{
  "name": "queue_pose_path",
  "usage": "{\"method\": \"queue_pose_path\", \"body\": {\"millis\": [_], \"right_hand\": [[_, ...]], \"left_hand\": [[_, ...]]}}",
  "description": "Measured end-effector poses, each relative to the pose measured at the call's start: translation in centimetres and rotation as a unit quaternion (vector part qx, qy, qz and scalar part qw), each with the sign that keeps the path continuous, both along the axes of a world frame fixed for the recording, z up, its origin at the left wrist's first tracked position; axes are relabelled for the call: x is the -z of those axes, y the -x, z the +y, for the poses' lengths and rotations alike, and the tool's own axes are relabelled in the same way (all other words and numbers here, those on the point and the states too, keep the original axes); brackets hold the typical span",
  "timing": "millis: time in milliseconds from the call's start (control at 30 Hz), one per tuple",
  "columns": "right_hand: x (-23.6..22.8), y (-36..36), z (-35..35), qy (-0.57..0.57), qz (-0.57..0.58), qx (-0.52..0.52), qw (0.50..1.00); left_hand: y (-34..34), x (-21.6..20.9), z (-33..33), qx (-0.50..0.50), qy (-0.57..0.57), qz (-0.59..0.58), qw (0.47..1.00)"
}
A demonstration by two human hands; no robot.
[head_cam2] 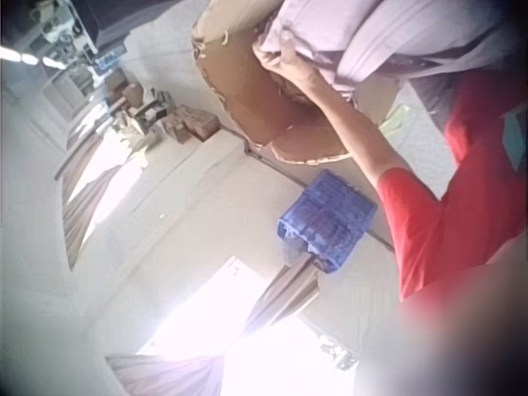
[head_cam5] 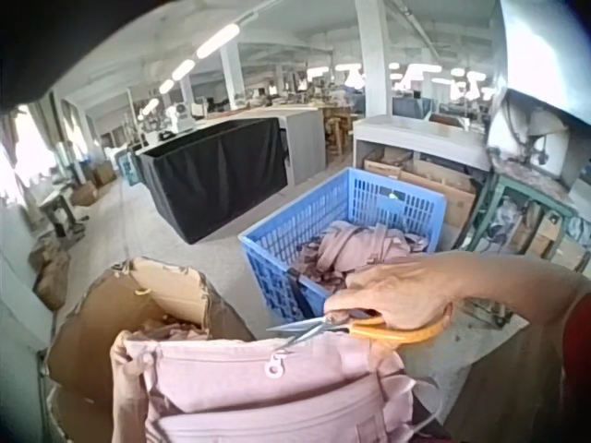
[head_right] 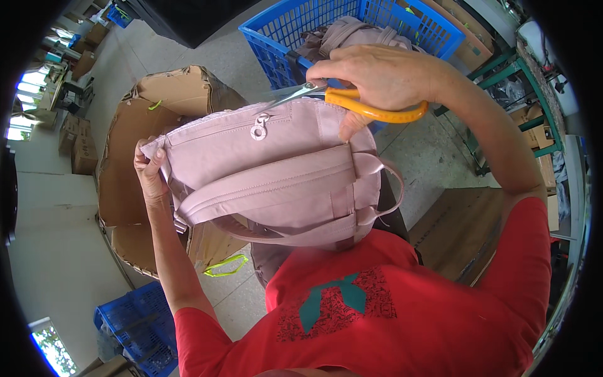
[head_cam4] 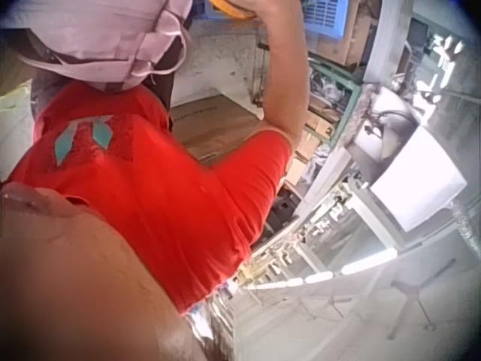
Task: Trimming excess plastic or thread from pink backpacks using scissors.
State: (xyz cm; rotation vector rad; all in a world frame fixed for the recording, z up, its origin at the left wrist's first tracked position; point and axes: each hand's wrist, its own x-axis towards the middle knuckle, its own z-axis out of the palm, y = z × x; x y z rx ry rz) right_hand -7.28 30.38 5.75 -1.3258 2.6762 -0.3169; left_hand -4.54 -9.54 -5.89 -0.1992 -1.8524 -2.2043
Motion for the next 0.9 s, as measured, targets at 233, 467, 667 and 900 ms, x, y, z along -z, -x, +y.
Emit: {"method": "queue_pose_path", "body": {"millis": [233, 467, 667, 900], "right_hand": [[-0.8, 0.9, -1.7, -0.027, -0.003, -0.058, 0.998], [0.4, 0.6, -1.6, 0.013, 0.002, -0.047, 0.999], [0.0, 0.0, -1.8, 0.02, 0.011, -0.038, 0.999], [-0.2, 0.5, -2.8, -0.035, 0.015, -0.024, 0.999]], "left_hand": [[-0.2, 0.4, -0.3, -0.004, -0.006, -0.001, 1.0], [-0.4, -0.1, 0.4, -0.018, -0.026, -0.014, 0.999], [0.0, 1.1, -0.7, -0.001, -0.037, -0.001, 0.999], [-0.3, 1.3, -0.8, -0.013, -0.031, 0.007, 0.999]]}}
